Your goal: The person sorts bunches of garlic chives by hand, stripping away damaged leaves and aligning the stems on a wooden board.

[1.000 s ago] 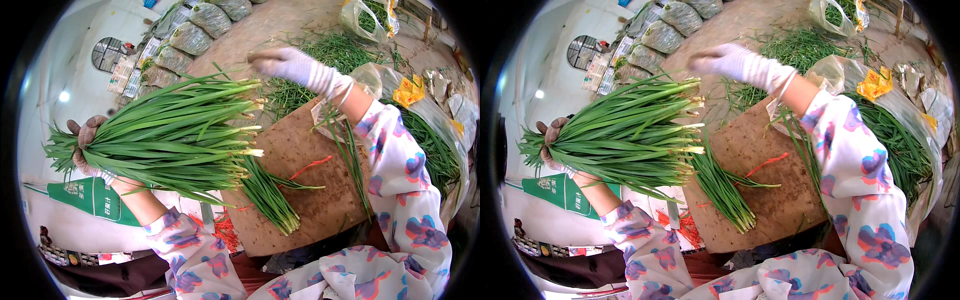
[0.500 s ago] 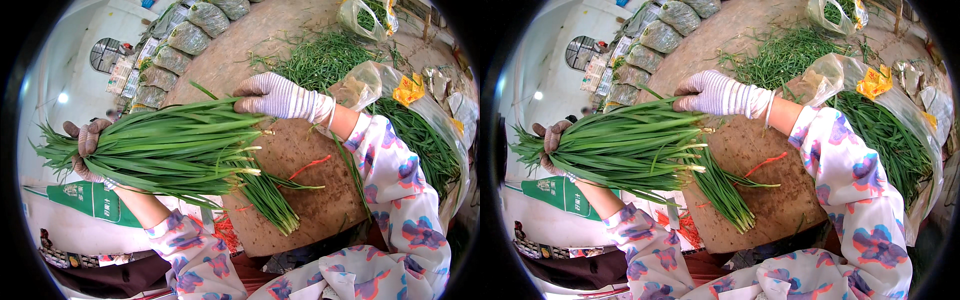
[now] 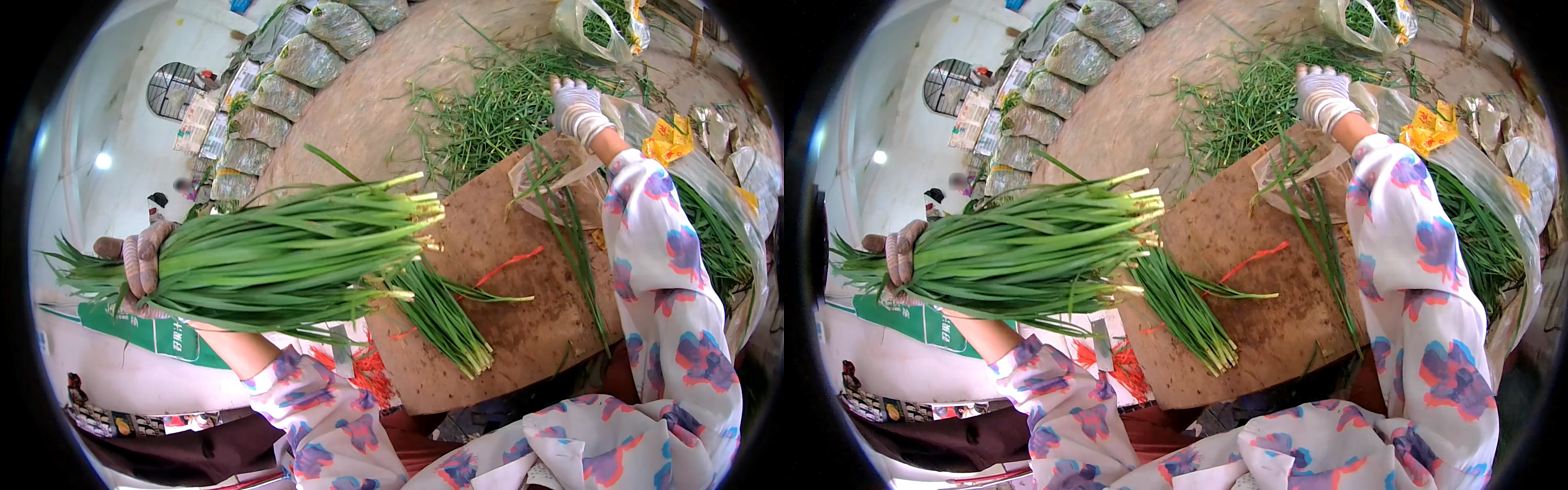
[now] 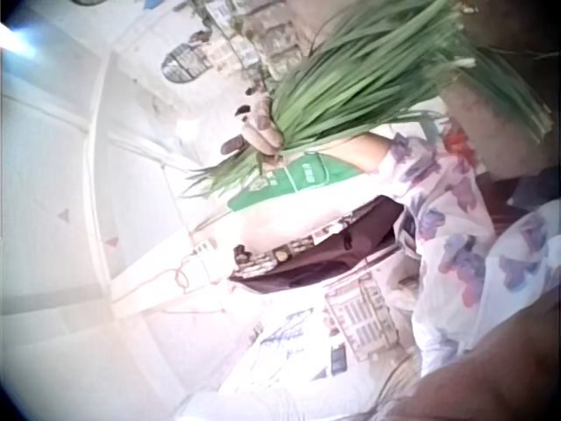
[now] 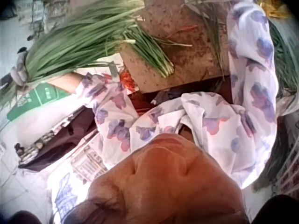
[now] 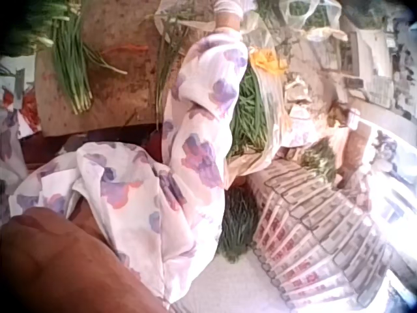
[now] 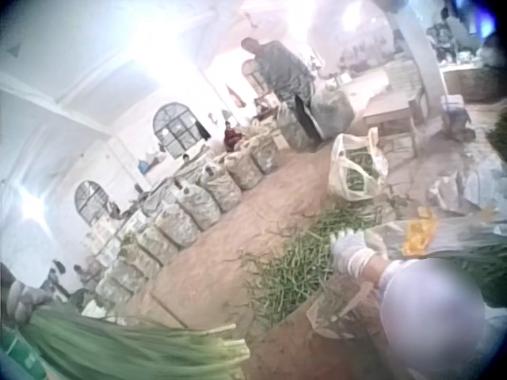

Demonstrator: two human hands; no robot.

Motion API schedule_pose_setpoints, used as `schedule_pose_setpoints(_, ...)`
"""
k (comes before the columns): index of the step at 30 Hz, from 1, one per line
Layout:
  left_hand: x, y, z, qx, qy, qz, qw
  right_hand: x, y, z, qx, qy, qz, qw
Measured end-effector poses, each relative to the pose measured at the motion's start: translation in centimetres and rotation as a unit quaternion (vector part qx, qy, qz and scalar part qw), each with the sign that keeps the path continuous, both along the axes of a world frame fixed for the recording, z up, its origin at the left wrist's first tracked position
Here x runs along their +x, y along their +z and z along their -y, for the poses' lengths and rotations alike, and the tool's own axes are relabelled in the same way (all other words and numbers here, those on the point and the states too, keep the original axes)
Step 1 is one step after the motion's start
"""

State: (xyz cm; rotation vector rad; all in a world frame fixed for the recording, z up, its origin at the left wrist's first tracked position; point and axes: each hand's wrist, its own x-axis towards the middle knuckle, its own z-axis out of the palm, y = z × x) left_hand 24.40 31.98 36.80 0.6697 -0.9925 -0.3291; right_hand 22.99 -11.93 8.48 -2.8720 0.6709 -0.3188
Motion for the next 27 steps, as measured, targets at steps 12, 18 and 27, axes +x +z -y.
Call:
schedule_pose_setpoints(12, -1.2, 2.0, 3.4, 0.009, -0.027, 0.006, 1.000, -6.1, 11.0, -13.5, 0.566, 0.519, 0.309, 0.562)
schedule_pose_setpoints(18, 0.8, 1.3, -0.4, -0.012, -0.088, 0.003, 0.996, -4.7, 8.5, -6.3, 0.737, 0.456, 0.126, 0.483)
schedule_pose_setpoints(27, 0.2, 0.8, 4.0, -0.024, -0.082, 0.075, 0.994, -1.5, 12.9, -11.6, 0.535, 0.468, 0.123, 0.692)
